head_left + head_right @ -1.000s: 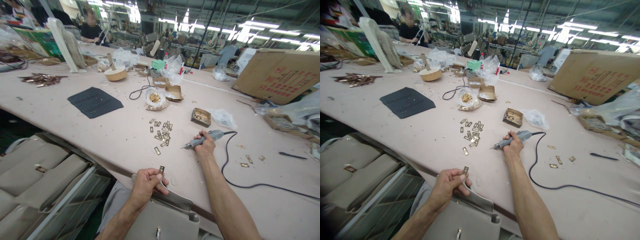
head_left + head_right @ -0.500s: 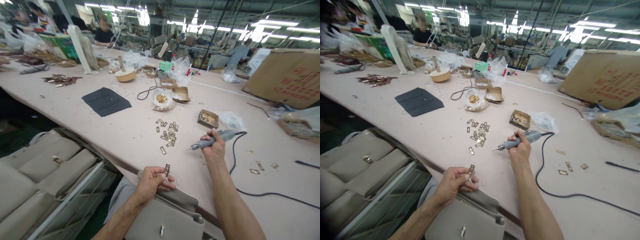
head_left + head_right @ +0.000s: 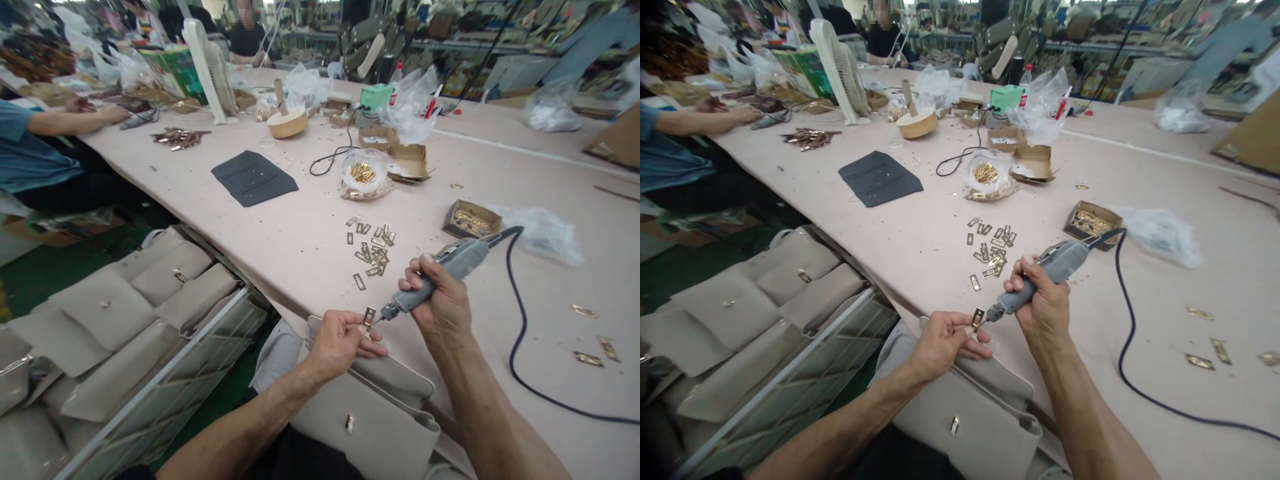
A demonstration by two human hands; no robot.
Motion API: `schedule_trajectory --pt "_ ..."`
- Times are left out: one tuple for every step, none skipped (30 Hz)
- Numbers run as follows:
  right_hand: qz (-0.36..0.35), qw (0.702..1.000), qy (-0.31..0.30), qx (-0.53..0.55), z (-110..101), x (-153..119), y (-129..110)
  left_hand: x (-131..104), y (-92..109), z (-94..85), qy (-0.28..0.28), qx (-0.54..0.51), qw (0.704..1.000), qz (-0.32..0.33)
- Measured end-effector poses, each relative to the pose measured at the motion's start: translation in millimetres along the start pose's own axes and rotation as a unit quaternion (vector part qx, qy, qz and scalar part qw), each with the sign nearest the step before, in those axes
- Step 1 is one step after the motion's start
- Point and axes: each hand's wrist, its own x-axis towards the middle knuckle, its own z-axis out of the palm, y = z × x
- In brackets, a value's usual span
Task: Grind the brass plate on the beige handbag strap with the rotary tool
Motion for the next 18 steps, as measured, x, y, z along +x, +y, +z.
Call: schedule_trajectory --pt "-0.005 1.000 -0.001 -0.007 0.9 -1.3 1.6 0.7 -1.5 1.8 0.008 0.002 1.000 0.004" --pt "-0.010 1.000 -0.002 -0.014 1.4 -2.3 2.7 1.4 -3.0 3.5 0.015 0.006 1.000 0.008" --pt "-0.014 1.000 -0.004 -0.021 1.5 -2.9 3.4 2.1 -4.6 5.1 0.022 0.012 1.000 0.011" --pt "-0.017 0.999 -0.005 -0.027 1.5 -3.3 3.7 2.9 -6.0 6.6 0.028 0.019 0.999 0.015" --pt "-0.019 0.999 -0.006 -0.031 1.4 -3.5 3.9 3.6 -7.2 8.0 0.034 0.026 0.999 0.019" --pt "-0.019 0.999 -0.006 -0.031 1.3 -3.6 3.9 4.1 -8.0 9.3 0.038 0.033 0.998 0.022" --pt "-0.020 0.999 -0.006 -0.031 1.2 -3.6 4.0 4.5 -8.5 10.4 0.042 0.039 0.998 0.025" --pt "-0.020 0.999 -0.005 -0.031 1.2 -3.6 4.0 4.8 -8.6 11.4 0.046 0.044 0.998 0.028" --pt "-0.022 0.999 -0.004 -0.032 1.2 -3.4 4.1 4.9 -8.5 12.3 0.049 0.048 0.997 0.029" --pt "-0.023 0.999 -0.001 -0.033 1.4 -3.3 4.2 4.8 -8.2 13.0 0.052 0.052 0.997 0.030" --pt "-0.025 0.999 0.003 -0.035 1.6 -3.1 4.2 4.7 -7.8 13.5 0.054 0.055 0.997 0.031" --pt "-0.026 0.999 0.007 -0.036 1.9 -2.9 4.3 4.5 -7.5 13.9 0.057 0.058 0.996 0.032" --pt "-0.026 0.999 0.010 -0.038 2.3 -2.7 4.4 4.4 -7.2 14.1 0.057 0.061 0.996 0.032" --pt "-0.025 0.999 0.013 -0.038 2.6 -2.6 4.4 4.3 -7.2 14.2 0.058 0.062 0.996 0.033" --pt "-0.024 0.999 0.014 -0.038 2.9 -2.5 4.4 4.3 -7.3 14.3 0.057 0.064 0.996 0.033" --pt "-0.023 0.999 0.014 -0.038 3.0 -2.3 4.5 4.3 -7.5 14.3 0.057 0.065 0.996 0.033" --pt "-0.023 0.999 0.014 -0.039 3.1 -2.2 4.7 4.4 -7.7 14.4 0.056 0.065 0.996 0.033" --pt "-0.023 0.999 0.014 -0.039 3.1 -2.1 5.1 4.4 -8.0 14.5 0.055 0.066 0.996 0.033"
